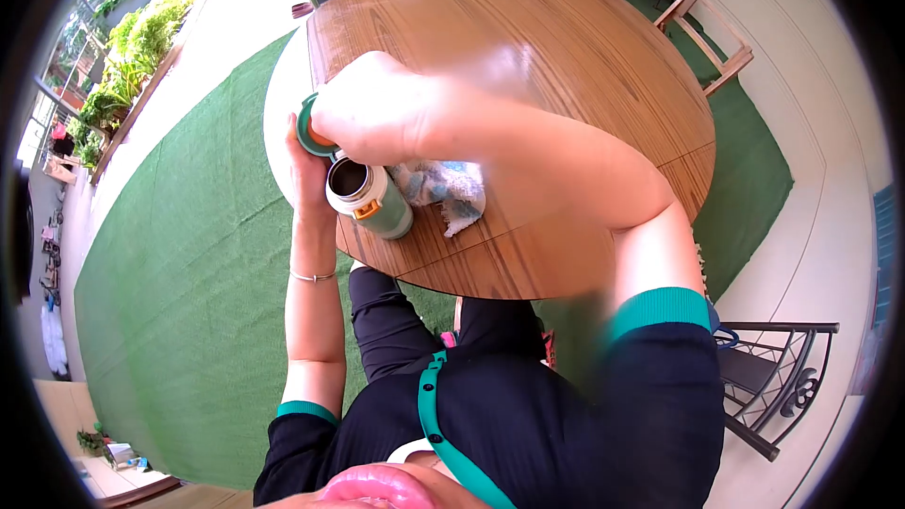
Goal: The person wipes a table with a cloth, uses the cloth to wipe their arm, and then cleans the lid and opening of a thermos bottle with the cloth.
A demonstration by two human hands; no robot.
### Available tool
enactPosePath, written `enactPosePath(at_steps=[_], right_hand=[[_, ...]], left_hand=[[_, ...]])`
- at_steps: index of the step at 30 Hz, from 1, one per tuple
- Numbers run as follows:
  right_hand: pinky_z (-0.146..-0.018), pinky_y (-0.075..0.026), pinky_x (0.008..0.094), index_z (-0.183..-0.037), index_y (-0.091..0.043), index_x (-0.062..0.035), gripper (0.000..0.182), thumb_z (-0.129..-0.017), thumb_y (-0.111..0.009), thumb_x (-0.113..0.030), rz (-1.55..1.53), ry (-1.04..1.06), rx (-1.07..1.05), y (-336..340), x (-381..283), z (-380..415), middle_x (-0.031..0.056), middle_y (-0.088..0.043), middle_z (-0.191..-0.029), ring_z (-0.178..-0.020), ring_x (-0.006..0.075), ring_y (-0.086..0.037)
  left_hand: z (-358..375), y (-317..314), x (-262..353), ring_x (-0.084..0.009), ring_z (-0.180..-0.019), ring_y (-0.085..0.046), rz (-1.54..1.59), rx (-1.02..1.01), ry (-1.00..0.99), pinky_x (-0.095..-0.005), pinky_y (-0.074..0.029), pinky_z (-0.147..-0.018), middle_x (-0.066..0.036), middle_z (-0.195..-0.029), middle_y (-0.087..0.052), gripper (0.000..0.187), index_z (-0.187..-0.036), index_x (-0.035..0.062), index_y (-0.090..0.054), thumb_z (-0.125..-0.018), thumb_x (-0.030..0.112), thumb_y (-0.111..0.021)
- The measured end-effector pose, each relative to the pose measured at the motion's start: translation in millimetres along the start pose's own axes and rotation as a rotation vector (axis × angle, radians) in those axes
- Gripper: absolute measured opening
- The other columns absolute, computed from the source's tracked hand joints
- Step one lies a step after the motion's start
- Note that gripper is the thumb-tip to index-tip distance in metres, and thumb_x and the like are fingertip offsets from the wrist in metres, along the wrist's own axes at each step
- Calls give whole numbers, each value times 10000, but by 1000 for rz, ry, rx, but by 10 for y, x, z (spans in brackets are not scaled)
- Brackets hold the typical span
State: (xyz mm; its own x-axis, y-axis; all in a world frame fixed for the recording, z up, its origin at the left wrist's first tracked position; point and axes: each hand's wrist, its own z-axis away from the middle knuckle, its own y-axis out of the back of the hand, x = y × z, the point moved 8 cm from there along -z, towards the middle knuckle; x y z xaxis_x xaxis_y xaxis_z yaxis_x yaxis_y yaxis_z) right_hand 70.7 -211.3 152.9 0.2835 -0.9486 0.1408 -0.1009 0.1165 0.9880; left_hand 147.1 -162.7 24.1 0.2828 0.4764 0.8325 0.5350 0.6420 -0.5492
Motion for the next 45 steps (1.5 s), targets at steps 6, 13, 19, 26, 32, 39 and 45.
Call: enactPosePath(at_steps=[6,13,19,26,32,39,45], right_hand=[[-778,-542,434,-923,-727,-26,199,-839,-564,-104,-488,25,-49,-199,97,-197,168,-708,-875,-847,324,-697],[-906,-513,422,-1105,-700,16,275,-929,-509,-76,-864,40,76,-372,228,-226,213,-706,-1070,-1006,342,-672],[-936,-503,431,-1179,-659,18,281,-962,-513,-85,-863,19,258,-323,275,-103,216,-682,-1123,-1067,360,-646],[-925,-519,435,-1185,-685,-66,341,-859,-586,-73,-456,162,92,-191,132,-68,141,-698,-1110,-1080,334,-653],[-830,-553,413,-1049,-701,-86,212,-850,-629,-102,-171,145,15,-215,82,-7,122,-681,-954,-993,302,-677],[-818,-510,341,-993,-650,-42,143,-918,-528,-35,-622,-44,568,-90,729,483,85,-668,-949,-912,232,-656],[-807,-463,222,-1045,-655,11,218,-980,-450,-19,-1326,-239,635,-387,1074,692,-14,-623,-940,-888,50,-558]], left_hand=[[-123,133,-44,-254,-1202,-602,31,-6,-42,-392,-462,-1048,-143,-1291,-631,663,-1343,40,-552,-1048,574,-292],[-93,99,46,-272,-1146,-631,53,32,-97,-422,-516,-987,-182,-1249,-622,562,-1307,13,-520,-1065,483,-328],[-77,140,32,-284,-1229,-587,16,34,-135,-441,-472,-1054,-175,-1315,-600,615,-1380,9,-480,-1072,508,-297],[-64,76,49,-275,-1285,-543,-84,-69,-80,-431,-419,-1110,-163,-1374,-569,704,-1411,10,-497,-1057,571,-260],[-62,125,83,-251,-1059,-662,-136,18,-104,-393,-545,-911,-153,-1190,-669,684,-1330,3,-552,-1054,550,-248],[-87,-113,51,-160,-623,-474,222,-359,-39,-301,-401,-557,-106,-902,-605,672,-1151,4,-583,-999,610,-335],[-80,-190,11,-164,-572,-424,132,-292,-16,-291,-348,-516,-127,-892,-602,644,-1141,-17,-583,-1007,559,-327]])
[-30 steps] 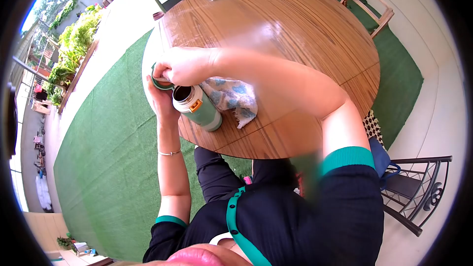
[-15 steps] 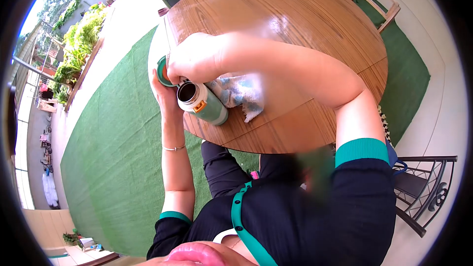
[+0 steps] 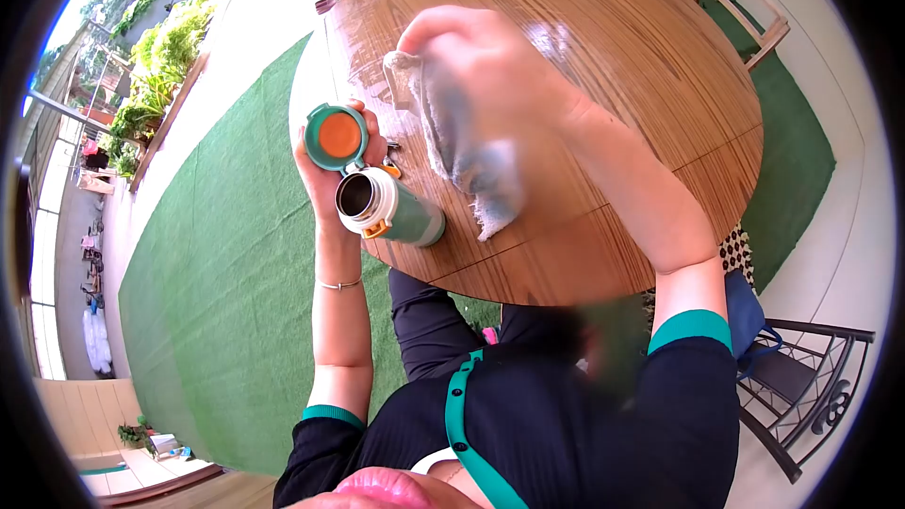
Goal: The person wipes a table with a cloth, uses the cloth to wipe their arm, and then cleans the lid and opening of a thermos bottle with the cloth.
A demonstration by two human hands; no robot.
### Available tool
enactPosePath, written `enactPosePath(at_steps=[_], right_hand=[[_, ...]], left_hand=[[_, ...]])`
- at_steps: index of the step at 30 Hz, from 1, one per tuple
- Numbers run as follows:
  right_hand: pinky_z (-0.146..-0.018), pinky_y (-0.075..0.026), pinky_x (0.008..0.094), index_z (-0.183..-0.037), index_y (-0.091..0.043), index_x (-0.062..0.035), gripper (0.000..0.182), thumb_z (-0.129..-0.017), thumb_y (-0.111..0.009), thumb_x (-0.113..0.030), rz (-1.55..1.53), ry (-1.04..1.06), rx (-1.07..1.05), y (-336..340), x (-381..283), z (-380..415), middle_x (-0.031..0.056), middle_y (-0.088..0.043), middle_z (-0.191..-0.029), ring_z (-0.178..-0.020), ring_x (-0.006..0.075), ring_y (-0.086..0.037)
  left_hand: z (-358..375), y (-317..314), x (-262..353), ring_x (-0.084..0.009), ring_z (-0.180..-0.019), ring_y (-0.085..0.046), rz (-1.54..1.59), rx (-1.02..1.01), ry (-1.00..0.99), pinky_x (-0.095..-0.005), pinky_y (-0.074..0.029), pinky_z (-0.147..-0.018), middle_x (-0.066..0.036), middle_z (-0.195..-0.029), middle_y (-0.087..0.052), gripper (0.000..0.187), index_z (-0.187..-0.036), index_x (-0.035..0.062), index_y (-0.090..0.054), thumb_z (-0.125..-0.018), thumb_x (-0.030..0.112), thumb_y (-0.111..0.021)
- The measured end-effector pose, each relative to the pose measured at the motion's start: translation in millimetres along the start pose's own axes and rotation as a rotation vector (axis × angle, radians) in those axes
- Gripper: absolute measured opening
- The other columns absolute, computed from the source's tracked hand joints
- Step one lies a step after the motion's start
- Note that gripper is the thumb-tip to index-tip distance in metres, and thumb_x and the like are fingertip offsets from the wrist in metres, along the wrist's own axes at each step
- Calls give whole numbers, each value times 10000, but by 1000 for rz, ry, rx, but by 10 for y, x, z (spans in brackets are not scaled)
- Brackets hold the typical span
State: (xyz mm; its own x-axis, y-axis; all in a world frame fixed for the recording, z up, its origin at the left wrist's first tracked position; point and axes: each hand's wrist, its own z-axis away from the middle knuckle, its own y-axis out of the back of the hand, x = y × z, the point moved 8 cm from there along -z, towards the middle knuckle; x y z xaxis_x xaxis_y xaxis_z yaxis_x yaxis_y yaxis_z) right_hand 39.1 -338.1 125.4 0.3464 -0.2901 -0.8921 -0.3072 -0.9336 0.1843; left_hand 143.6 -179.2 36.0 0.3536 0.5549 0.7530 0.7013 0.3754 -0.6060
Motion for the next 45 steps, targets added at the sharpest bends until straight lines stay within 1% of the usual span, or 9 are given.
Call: enactPosePath(at_steps=[7,9,11,15,23,33,39,41,45], right_hand=[[-821,-506,299,-1089,-665,18,219,-961,-488,12,246,443,-151,-585,-465,71,92,-672,-955,-890,195,-631],[-809,-526,360,-1075,-682,-14,220,-934,-513,-21,258,414,-215,-738,-500,53,150,-681,-961,-899,284,-659],[-810,-526,430,-1036,-699,-38,218,-914,-523,-78,536,224,-388,-949,-393,27,172,-688,-938,-901,327,-670],[-806,-523,479,-987,-709,-30,247,-890,-508,-138,671,9,-607,-1104,-314,-86,183,-699,-897,-857,361,-674],[-697,-568,440,-890,-710,-17,194,-831,-551,-111,1021,202,-655,-1186,-478,-14,168,-707,-833,-800,346,-702],[-792,-534,471,-942,-700,-34,190,-862,-534,-81,540,61,-661,-1268,-351,-15,169,-698,-866,-865,358,-681],[-733,-561,420,-906,-697,-68,125,-843,-614,-136,1194,242,-680,-1300,-344,86,106,-708,-861,-847,294,-707],[-733,-562,411,-910,-691,-81,114,-839,-624,-141,1175,361,-588,-1240,-396,156,96,-709,-875,-849,281,-707],[-737,-556,401,-994,-678,-91,172,-831,-635,-126,1201,485,-352,-1036,-536,204,81,-704,-934,-856,278,-700]], left_hand=[[67,148,64,-214,-614,-552,-160,214,-2,-322,-458,-548,-127,-894,-637,674,-1121,2,-597,-1016,561,-235],[16,273,114,-255,-1026,-654,-85,299,-26,-364,-513,-940,-155,-1127,-678,676,-1223,3,-600,-1016,539,-242],[31,265,94,-248,-1145,-612,-153,189,-59,-371,-447,-1042,-159,-1196,-669,656,-1253,3,-591,-1017,515,-256],[78,182,212,-246,-1113,-623,-342,204,-138,-366,-467,-1015,-150,-1171,-669,628,-1230,9,-594,-1011,507,-281],[145,65,251,-218,-1099,-616,-324,133,-162,-373,-467,-989,-124,-1130,-655,647,-1276,9,-560,-994,516,-274],[270,-7,363,-234,-1071,-616,-481,128,-390,-382,-461,-980,-130,-1125,-644,685,-1263,-1,-544,-993,585,-313],[277,-20,324,-198,-1004,-624,-410,174,-262,-324,-482,-913,-116,-1086,-653,716,-1241,11,-536,-978,651,-353],[270,8,287,-206,-1089,-617,-356,163,-230,-351,-474,-973,-114,-1144,-647,605,-1227,16,-577,-1018,486,-259],[262,18,298,-221,-1002,-654,-329,200,-240,-351,-514,-902,-123,-1116,-654,613,-1195,2,-588,-1015,471,-236]])
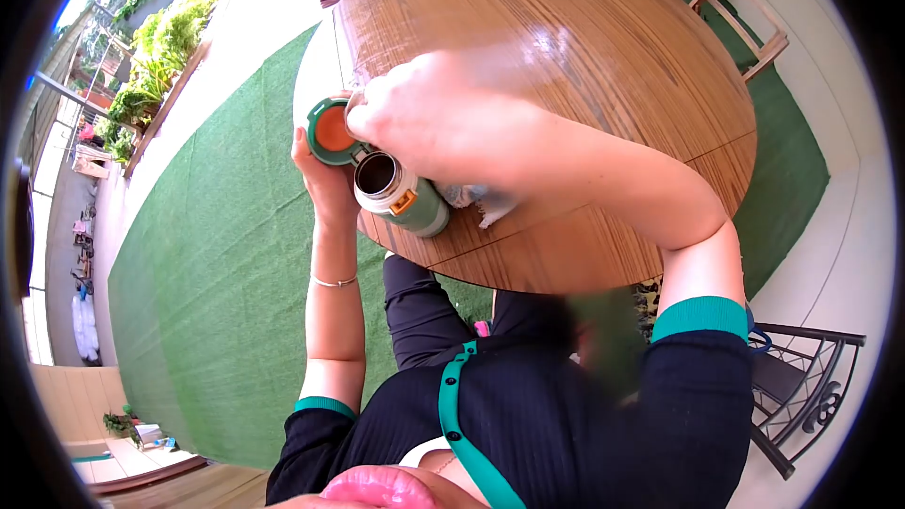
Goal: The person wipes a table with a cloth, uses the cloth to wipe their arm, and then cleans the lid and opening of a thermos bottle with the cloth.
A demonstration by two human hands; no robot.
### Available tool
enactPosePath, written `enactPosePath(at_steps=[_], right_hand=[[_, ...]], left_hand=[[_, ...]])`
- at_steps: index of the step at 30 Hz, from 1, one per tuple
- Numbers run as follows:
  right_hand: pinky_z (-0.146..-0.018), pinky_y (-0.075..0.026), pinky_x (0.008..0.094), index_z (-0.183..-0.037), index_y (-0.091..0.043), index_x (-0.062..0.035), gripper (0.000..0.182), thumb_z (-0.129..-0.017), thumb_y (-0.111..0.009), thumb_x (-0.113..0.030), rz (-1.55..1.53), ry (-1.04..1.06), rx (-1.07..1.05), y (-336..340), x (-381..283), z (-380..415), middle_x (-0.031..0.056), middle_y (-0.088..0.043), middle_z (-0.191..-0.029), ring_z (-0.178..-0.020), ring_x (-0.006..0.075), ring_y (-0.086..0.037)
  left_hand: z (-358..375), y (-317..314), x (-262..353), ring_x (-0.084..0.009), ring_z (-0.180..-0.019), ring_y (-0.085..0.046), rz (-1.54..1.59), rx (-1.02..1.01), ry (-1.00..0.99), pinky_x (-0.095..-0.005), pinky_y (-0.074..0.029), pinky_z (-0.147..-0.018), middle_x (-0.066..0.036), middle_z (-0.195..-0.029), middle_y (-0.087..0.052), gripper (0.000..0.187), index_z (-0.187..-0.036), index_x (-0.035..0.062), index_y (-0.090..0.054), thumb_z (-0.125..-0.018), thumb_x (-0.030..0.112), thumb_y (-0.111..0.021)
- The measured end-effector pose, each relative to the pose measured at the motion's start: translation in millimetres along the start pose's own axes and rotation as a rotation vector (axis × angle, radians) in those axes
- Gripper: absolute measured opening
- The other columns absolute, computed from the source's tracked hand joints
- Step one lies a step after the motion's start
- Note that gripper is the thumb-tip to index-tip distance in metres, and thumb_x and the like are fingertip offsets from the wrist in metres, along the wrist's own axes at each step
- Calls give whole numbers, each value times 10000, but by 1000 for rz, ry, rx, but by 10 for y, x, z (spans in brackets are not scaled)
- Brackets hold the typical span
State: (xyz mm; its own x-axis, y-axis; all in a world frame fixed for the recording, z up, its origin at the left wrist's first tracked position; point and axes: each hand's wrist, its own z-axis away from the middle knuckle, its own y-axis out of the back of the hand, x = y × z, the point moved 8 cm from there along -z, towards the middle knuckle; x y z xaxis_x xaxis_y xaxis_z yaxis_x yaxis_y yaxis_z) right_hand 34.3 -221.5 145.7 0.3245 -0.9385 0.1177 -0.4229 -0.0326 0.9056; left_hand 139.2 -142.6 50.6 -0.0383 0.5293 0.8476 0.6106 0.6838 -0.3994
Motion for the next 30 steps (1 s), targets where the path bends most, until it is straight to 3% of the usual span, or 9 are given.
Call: enactPosePath(at_steps=[2,5,7,8,10,15,22,25,30], right_hand=[[-761,-544,401,-1163,-672,-77,308,-870,-580,-61,-332,-56,136,135,257,149,102,-699,-995,-876,283,-685],[-785,-549,360,-1237,-658,-62,355,-922,-495,-49,-614,-54,323,124,561,419,89,-713,-1049,-891,198,-689],[-902,-538,303,-1270,-653,-25,400,-924,-458,-72,-1267,-498,267,-133,886,654,119,-722,-1127,-1010,180,-688],[-902,-538,303,-1270,-653,-25,400,-924,-458,-72,-1265,-497,262,-142,918,723,119,-722,-1127,-1010,180,-688],[-928,-535,298,-1285,-642,-15,399,-952,-438,-92,-1661,-658,315,-337,1013,899,61,-708,-1140,-1036,136,-666],[-966,-531,313,-1324,-596,15,429,-954,-405,-87,-1769,-660,400,-443,1117,997,99,-679,-1221,-1061,140,-662],[-984,-513,312,-1312,-613,10,427,-935,-432,-74,-1800,-628,290,-389,930,884,93,-683,-1228,-1094,153,-651],[-839,-526,231,-1267,-632,23,411,-914,-468,-109,-1503,-527,235,-253,742,716,60,-696,-1158,-937,78,-648],[-701,-449,181,-1230,-673,-3,391,-909,-483,-120,-1464,-528,132,-296,669,659,5,-691,-1124,-790,14,-548]], left_hand=[[32,37,-74,-177,-881,-643,3,9,161,-299,-524,-722,-85,-1011,-670,640,-1195,31,-583,-1008,555,-267],[-52,-25,-212,-180,-765,-630,234,-196,209,-305,-520,-659,-107,-952,-670,652,-1159,11,-601,-1011,540,-249],[-40,-124,-212,-175,-672,-592,263,-257,226,-310,-499,-610,-120,-920,-662,665,-1143,-16,-604,-1021,515,-224],[-47,-128,-225,-175,-672,-592,266,-254,223,-310,-499,-610,-120,-920,-662,665,-1143,-16,-604,-1021,515,-224],[-49,-164,-235,-173,-665,-582,222,-262,219,-296,-479,-589,-118,-904,-658,673,-1133,-24,-610,-1031,499,-197],[-4,-260,-304,-157,-609,-505,399,-298,324,-294,-439,-547,-128,-875,-620,696,-1160,-31,-595,-1043,522,-188],[-1,-293,-341,-155,-623,-513,392,-325,364,-283,-433,-546,-122,-877,-622,755,-1174,-29,-589,-1037,594,-187],[-20,-283,-329,-150,-643,-526,387,-333,350,-282,-442,-557,-117,-892,-632,795,-1180,-23,-591,-1026,646,-189],[-25,-263,-309,-143,-713,-579,350,-348,321,-262,-480,-611,-111,-939,-654,790,-1201,-10,-597,-1029,655,-207]])
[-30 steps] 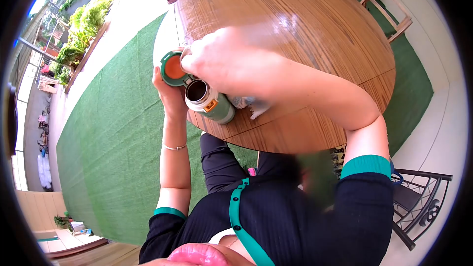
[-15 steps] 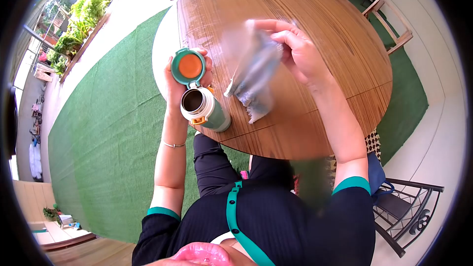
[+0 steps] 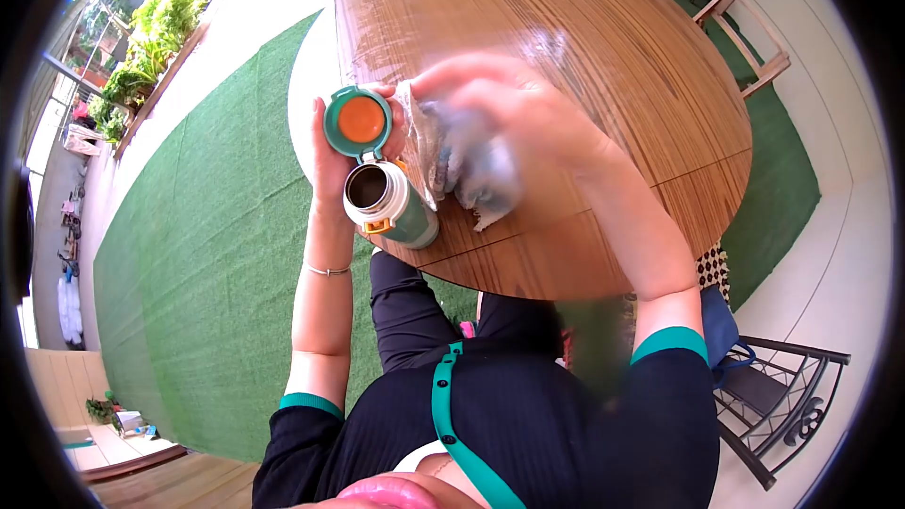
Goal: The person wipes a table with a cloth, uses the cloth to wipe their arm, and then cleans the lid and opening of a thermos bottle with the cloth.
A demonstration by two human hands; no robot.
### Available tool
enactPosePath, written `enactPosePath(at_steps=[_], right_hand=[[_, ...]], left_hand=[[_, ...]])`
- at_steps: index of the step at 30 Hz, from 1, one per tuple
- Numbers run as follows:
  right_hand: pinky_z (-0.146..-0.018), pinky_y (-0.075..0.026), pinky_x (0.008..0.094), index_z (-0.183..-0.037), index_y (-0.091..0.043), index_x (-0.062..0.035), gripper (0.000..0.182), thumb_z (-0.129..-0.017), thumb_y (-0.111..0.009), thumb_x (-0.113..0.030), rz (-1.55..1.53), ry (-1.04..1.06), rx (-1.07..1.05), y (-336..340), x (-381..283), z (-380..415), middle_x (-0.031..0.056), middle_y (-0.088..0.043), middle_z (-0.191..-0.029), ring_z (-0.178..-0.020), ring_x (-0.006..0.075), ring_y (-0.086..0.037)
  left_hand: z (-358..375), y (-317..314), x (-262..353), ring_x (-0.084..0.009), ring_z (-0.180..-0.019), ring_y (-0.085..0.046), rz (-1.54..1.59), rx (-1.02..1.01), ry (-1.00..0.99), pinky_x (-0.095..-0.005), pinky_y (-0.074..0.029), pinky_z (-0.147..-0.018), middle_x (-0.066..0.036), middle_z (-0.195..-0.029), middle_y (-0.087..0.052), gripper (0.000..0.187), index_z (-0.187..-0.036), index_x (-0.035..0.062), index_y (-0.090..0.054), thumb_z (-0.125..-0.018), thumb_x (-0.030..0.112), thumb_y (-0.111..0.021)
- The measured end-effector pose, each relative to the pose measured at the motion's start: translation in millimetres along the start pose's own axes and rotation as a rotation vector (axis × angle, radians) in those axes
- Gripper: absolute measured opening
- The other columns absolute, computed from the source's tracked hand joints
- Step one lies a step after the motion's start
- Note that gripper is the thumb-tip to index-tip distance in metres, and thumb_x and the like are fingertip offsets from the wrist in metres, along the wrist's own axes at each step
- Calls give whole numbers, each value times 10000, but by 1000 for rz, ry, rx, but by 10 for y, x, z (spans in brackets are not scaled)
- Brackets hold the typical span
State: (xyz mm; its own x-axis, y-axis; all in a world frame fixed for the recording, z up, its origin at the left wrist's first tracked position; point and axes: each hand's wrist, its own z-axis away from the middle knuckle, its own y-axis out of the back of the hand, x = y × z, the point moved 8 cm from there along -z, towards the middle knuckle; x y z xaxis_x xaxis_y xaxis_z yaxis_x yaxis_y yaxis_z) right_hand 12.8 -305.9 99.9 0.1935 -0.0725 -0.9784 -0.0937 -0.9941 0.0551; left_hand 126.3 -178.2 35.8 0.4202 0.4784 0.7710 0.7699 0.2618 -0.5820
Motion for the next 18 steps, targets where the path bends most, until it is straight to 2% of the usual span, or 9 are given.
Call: enactPosePath(at_steps=[6,8,10,11,12,14,15,18], right_hand=[[-799,-505,207,-1237,-654,22,393,-914,-481,-119,-96,-22,35,40,114,44,44,-695,-1146,-901,48,-624],[-873,-526,240,-1249,-638,36,398,-916,-476,-108,-144,-46,75,100,149,82,72,-695,-1160,-984,89,-655],[-893,-529,256,-1251,-633,43,399,-914,-475,-101,-142,-66,97,151,119,150,83,-696,-1161,-1000,107,-661],[-912,-532,272,-1252,-628,50,400,-912,-474,-94,-140,-89,119,188,120,188,95,-697,-1162,-1015,125,-667],[-912,-532,272,-1252,-628,50,400,-912,-474,-94,-141,-90,118,211,118,220,95,-697,-1162,-1015,125,-667],[-954,-521,305,-1233,-648,43,365,-925,-495,-80,-325,-90,78,225,118,279,110,-697,-1177,-1053,159,-660],[-957,-534,323,-1236,-634,64,381,-916,-483,-77,-365,-103,82,251,133,320,138,-695,-1183,-1047,178,-677],[-947,-546,329,-1236,-632,66,398,-900,-470,-71,-432,-117,46,261,119,462,162,-693,-1193,-1043,192,-690]], left_hand=[[59,31,99,-143,-813,-622,-139,77,-44,-265,-531,-695,-104,-980,-661,749,-1222,-3,-593,-1050,619,-212],[78,13,105,-150,-846,-623,-110,38,-57,-279,-536,-718,-109,-1016,-663,749,-1240,0,-583,-1056,616,-201],[117,90,123,-157,-864,-625,-130,174,-92,-296,-540,-755,-120,-1048,-662,757,-1271,3,-567,-1052,629,-204],[125,84,140,-181,-913,-626,-133,135,-111,-328,-534,-829,-118,-1082,-669,761,-1298,14,-551,-1046,642,-205],[138,65,133,-181,-913,-626,-132,137,-110,-328,-534,-829,-118,-1082,-669,761,-1298,14,-551,-1046,642,-205],[206,121,118,-202,-985,-619,-90,295,-133,-358,-516,-891,-115,-1148,-663,760,-1304,25,-549,-1035,660,-232],[239,69,154,-224,-1072,-604,-125,329,-155,-386,-483,-959,-111,-1214,-647,769,-1325,32,-533,-1017,683,-266],[283,112,114,-253,-1003,-622,-42,294,-180,-421,-508,-939,-167,-1228,-620,784,-1359,11,-494,-1022,670,-234]])
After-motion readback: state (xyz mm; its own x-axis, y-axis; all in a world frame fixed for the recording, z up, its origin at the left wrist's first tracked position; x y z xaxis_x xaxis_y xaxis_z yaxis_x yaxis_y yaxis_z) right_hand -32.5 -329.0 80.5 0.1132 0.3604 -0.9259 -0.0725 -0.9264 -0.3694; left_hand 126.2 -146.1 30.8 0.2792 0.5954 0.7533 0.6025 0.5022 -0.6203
